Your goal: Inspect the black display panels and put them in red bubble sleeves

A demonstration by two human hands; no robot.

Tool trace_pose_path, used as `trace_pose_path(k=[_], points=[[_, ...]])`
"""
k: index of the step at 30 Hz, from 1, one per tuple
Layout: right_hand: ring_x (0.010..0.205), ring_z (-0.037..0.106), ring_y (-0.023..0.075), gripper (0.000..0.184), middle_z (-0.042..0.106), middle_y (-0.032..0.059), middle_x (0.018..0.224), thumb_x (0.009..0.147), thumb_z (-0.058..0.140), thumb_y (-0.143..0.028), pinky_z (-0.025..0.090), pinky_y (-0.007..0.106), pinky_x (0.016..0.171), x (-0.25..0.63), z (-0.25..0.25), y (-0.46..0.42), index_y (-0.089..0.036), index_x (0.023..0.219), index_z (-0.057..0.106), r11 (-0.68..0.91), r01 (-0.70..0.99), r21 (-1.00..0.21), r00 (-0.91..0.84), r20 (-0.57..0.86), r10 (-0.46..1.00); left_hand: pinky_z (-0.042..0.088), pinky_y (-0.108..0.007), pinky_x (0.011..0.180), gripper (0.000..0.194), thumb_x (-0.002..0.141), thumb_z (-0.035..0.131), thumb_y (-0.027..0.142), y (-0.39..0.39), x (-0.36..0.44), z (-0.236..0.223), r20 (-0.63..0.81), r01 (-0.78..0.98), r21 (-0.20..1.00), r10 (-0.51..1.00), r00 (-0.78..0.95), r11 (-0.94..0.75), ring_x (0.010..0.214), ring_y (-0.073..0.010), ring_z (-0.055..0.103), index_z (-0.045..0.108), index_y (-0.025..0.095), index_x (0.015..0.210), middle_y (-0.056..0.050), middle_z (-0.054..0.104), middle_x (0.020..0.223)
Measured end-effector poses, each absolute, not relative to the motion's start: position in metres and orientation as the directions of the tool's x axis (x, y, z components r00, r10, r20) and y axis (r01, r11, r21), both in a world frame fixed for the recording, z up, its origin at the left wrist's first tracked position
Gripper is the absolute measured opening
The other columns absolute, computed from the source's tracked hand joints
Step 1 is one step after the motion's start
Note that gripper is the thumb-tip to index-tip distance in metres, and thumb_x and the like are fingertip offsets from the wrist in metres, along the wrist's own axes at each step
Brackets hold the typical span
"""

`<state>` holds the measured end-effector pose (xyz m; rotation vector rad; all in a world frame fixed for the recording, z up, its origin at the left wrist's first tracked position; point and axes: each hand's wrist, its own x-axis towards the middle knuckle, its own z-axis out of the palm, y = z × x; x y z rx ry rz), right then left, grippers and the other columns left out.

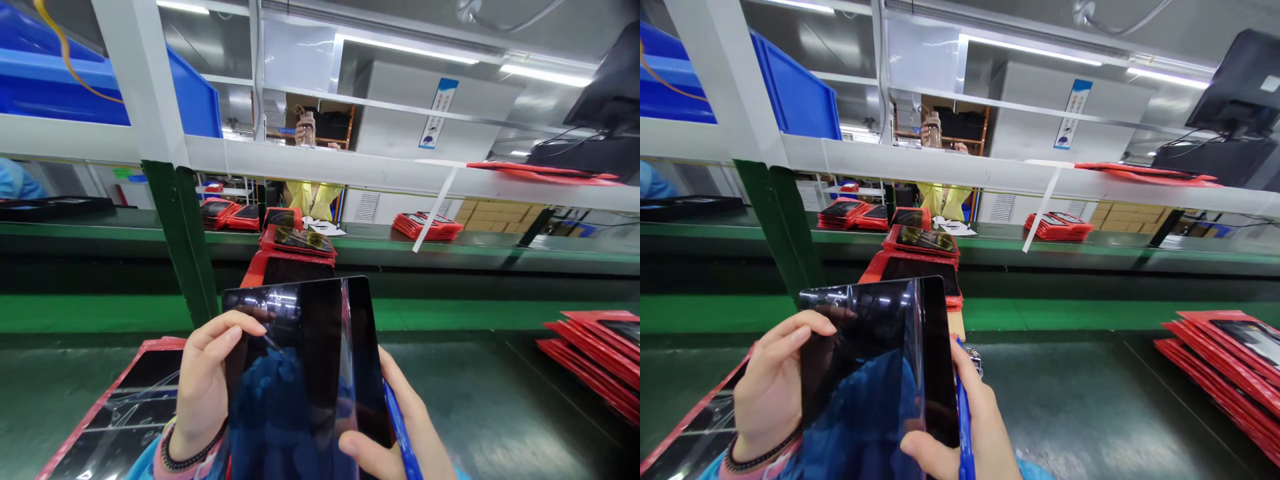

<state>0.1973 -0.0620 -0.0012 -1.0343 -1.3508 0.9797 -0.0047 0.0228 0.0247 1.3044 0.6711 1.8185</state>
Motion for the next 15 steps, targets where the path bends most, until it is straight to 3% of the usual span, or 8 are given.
trace_pose_path(k=[3,5,7,9,11,15], points=[[0.128,0.05,0.034,0.097,0.051,0.0074,0.144,0.069,0.081,-0.04,0.048,0.042,0.1,0.199,-0.016,-0.058,-0.034,0.149,0.027,0.541,0.252,-0.802,0.049,0.569,0.821,0.052,-0.023,0.063,0.016,0.071,0.065,0.027,0.02,-0.004,0.025,0.569,-0.264,0.756,0.8,-0.188,-0.6,0.067,-0.0185,0.068,0.076,0.023,0.059,0.0,0.073,0.064],[0.137,0.037,0.0314,0.092,0.035,0.0027,0.154,0.077,0.076,-0.037,0.039,0.046,0.108,0.199,-0.026,-0.058,-0.04,0.15,0.02,0.67,0.382,-0.637,0.048,0.738,0.673,0.053,-0.024,0.062,0.017,0.07,0.066,0.028,0.018,-0.004,0.026,0.592,-0.236,0.746,0.782,-0.193,-0.623,0.067,-0.0202,0.069,0.076,0.023,0.058,-0.001,0.073,0.063],[0.14,0.03,0.0274,0.083,0.03,-0.0054,0.155,0.083,0.071,-0.032,0.034,0.047,0.112,0.198,-0.032,-0.059,-0.048,0.147,0.02,0.702,0.453,-0.549,0.06,0.805,0.59,0.053,-0.024,0.06,0.017,0.07,0.065,0.028,0.016,-0.005,0.027,0.607,-0.213,0.741,0.771,-0.193,-0.636,0.066,-0.0209,0.069,0.076,0.023,0.056,-0.002,0.073,0.061],[0.141,0.028,0.0255,0.083,0.033,-0.0102,0.153,0.082,0.072,-0.027,0.036,0.046,0.111,0.199,-0.035,-0.062,-0.054,0.143,0.024,0.693,0.468,-0.549,0.058,0.801,0.595,0.053,-0.023,0.058,0.017,0.069,0.065,0.026,0.012,-0.006,0.029,0.629,-0.194,0.729,0.754,-0.191,-0.657,0.063,-0.0198,0.069,0.076,0.024,0.056,-0.001,0.072,0.057],[0.139,0.033,0.026,0.082,0.042,-0.0094,0.148,0.079,0.073,-0.021,0.04,0.047,0.107,0.203,-0.035,-0.064,-0.056,0.14,0.03,0.682,0.455,-0.572,0.036,0.777,0.628,0.053,-0.02,0.055,0.018,0.069,0.064,0.023,0.007,-0.008,0.03,0.663,-0.161,0.706,0.724,-0.191,-0.689,0.059,-0.0174,0.068,0.076,0.027,0.056,0.001,0.071,0.054],[0.13,0.047,0.0264,0.059,0.063,-0.0018,0.131,0.085,0.063,-0.014,0.039,0.049,0.107,0.216,-0.036,-0.068,-0.046,0.132,0.05,0.629,0.443,-0.639,0.041,0.716,0.697,0.051,-0.019,0.047,0.018,0.068,0.065,0.022,-0.005,-0.017,0.025,0.723,-0.044,0.67,0.665,-0.187,-0.741,0.047,-0.0153,0.064,0.076,0.028,0.054,0.001,0.069,0.05]])
